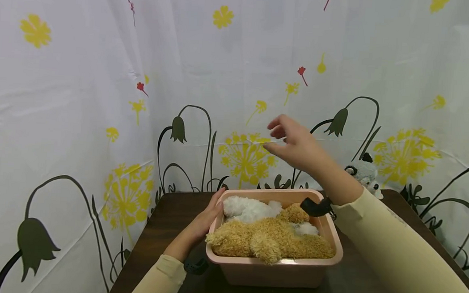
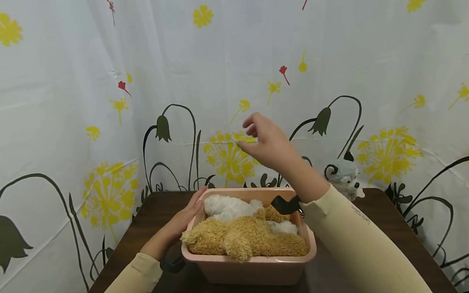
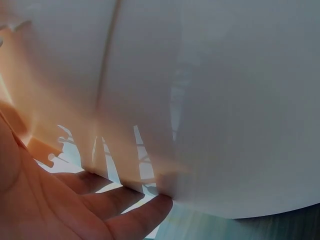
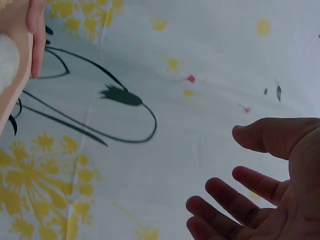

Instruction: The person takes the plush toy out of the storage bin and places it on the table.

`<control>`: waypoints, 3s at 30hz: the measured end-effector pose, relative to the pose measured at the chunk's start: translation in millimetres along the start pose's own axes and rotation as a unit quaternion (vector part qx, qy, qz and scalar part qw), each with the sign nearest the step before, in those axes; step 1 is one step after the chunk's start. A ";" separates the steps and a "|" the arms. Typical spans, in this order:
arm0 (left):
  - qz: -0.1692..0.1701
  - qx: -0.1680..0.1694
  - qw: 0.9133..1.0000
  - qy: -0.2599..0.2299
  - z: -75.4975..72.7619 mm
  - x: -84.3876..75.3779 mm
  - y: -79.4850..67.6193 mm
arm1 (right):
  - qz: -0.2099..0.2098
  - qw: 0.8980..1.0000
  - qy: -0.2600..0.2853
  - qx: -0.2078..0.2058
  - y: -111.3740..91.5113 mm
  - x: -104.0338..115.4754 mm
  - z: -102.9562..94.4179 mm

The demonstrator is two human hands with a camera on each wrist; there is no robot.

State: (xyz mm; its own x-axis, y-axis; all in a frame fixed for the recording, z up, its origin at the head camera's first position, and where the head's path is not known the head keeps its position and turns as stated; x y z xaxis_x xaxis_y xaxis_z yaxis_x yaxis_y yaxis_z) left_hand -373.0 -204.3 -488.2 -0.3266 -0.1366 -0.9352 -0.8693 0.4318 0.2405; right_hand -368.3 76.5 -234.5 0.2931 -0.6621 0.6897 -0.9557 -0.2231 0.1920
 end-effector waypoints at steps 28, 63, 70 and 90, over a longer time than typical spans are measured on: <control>0.004 0.006 1.000 0.009 -2.9 1.1 -4.2 | 0.048 0.810 -0.370 0.453 -32.1 16.7 223.3; 0.004 0.020 1.000 -0.008 -1.4 -5.7 -1.2 | -0.015 0.923 -0.096 0.373 -42.5 22.4 74.2; 0.007 0.028 1.000 0.000 -1.0 -4.7 -3.2 | -0.096 0.939 -0.150 0.295 -56.8 18.6 44.9; 0.007 0.026 1.000 -0.014 5.4 -3.0 -2.7 | -0.027 0.958 -0.279 -0.061 -73.2 -47.9 36.9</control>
State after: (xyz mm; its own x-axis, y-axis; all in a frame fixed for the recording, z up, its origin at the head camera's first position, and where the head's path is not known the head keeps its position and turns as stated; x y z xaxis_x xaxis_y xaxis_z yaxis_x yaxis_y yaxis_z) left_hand -367.7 -200.3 -487.4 -0.3272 -0.1049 -0.9391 -0.8437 0.4801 0.2403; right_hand -311.3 98.2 -307.4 0.2790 -0.9386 0.2028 -0.9245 -0.2054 0.3210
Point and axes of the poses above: each hand's wrist, its own y-axis towards the middle knuckle, its own z-axis out of the palm, x = y × z, the point moved 6 cm from there along y, towards the middle knuckle, and after that the axes turned 15 degrees about z, right-handed, at the moved point
